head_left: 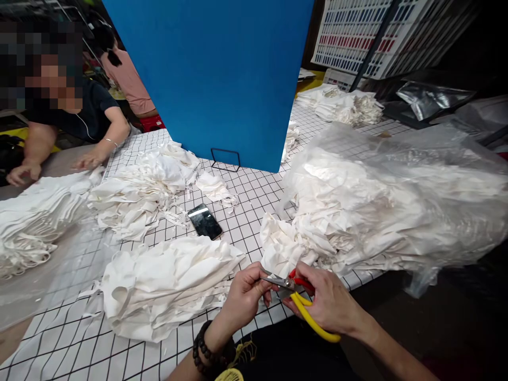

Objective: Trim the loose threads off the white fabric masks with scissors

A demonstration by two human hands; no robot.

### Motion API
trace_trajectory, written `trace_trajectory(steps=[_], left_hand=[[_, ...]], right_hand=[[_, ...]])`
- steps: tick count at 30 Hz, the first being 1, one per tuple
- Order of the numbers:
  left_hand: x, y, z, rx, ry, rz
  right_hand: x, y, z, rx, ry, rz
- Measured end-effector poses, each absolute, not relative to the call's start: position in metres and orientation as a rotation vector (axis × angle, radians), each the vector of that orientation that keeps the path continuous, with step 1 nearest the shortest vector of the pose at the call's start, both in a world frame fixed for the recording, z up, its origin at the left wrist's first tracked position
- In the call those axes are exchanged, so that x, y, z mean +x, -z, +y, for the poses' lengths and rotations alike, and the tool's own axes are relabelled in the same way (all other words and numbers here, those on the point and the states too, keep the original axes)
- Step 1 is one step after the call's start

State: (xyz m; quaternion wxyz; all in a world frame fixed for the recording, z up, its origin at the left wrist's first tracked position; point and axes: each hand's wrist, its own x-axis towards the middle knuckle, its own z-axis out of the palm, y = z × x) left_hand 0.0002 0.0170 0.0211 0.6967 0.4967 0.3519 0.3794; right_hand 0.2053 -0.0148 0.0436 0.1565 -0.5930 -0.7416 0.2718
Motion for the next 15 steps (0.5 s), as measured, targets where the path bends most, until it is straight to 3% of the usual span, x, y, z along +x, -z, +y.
trace_trajectory(steps=[15], left_hand=[[0.0,-0.026,0.017,1.119,-0.816,0.796]], right_hand=[[0.201,-0.029,-0.015,-1.644,-0.765,-2.041]])
